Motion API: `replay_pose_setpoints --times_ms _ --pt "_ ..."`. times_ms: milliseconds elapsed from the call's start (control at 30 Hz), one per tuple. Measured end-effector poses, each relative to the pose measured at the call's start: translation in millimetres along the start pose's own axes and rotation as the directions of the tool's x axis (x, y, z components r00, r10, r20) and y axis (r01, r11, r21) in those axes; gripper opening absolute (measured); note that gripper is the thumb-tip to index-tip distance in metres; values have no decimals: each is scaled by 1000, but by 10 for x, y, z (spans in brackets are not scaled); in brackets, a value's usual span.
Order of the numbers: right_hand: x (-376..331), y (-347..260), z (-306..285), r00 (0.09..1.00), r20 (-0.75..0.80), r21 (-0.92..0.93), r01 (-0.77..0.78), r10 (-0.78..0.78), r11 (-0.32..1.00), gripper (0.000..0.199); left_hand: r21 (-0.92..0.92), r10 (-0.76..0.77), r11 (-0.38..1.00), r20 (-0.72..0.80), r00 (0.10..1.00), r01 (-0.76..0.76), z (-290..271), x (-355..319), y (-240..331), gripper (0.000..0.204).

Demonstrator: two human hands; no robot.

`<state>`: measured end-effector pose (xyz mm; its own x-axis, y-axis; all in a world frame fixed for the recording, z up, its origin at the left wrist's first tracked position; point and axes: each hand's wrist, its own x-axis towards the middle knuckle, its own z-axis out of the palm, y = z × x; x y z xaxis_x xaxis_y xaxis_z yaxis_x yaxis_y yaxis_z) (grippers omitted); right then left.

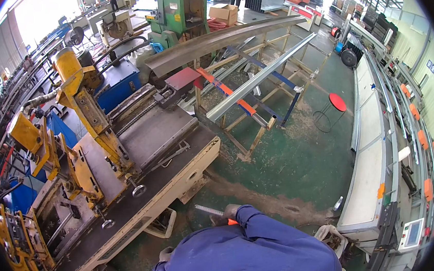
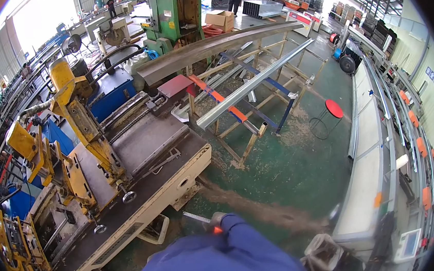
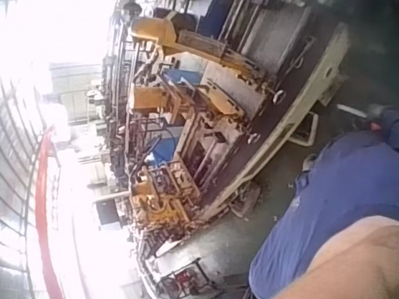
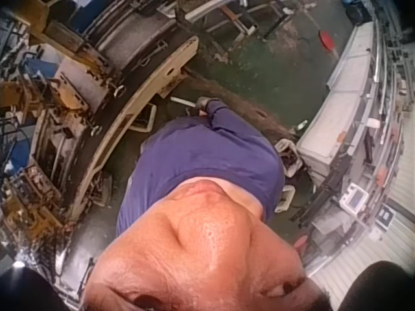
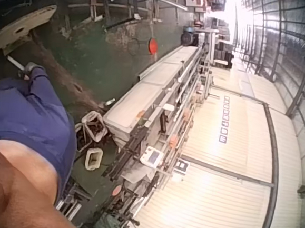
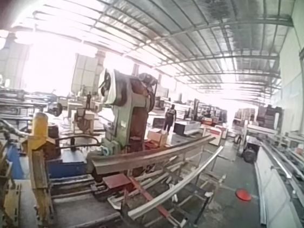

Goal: The operator uses a tape measure to check a long metal profile, interacts with a machine control panel, and cuts a sheet metal strip with handheld metal shears.

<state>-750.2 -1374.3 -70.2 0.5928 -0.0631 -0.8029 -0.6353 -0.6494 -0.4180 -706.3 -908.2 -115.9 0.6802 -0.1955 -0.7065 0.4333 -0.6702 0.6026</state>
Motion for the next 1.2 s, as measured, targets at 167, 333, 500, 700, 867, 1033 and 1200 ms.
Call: replay_pose_setpoints --times_ms 167,333,500,700,867,1033,1200 --pt "-180 -120 -58 998 30 28 -48 47 998 59 -144 -77 986 16 997 79 -32 -40 -24 31" --pt "-146 -267 -86 999 4 -43 -47 47 998 61 -172 2 985 97 995 15 -112 404 -617 43" --pt "-70 -107 -75 999 -22 -27 -42 42 999 57 -15 9 1000 -51 999 -10 -18 444 -478 56" --pt "-163 -168 -161 999 20 7 -50 50 999 58 -27 -47 999 -44 998 46 7 163 -98 51" --pt "-95 -233 -223 999 33 -40 -25 26 999 59 -163 -88 983 -8 996 85 71 260 -377 46" --pt "-66 -116 -183 998 19 -36 -54 54 998 60 -79 -64 994 62 996 69 127 351 -383 47" --pt "13 -80 -142 998 34 -63 -52 55 997 60 -243 -72 968 -3 997 69 144 407 -484 51"
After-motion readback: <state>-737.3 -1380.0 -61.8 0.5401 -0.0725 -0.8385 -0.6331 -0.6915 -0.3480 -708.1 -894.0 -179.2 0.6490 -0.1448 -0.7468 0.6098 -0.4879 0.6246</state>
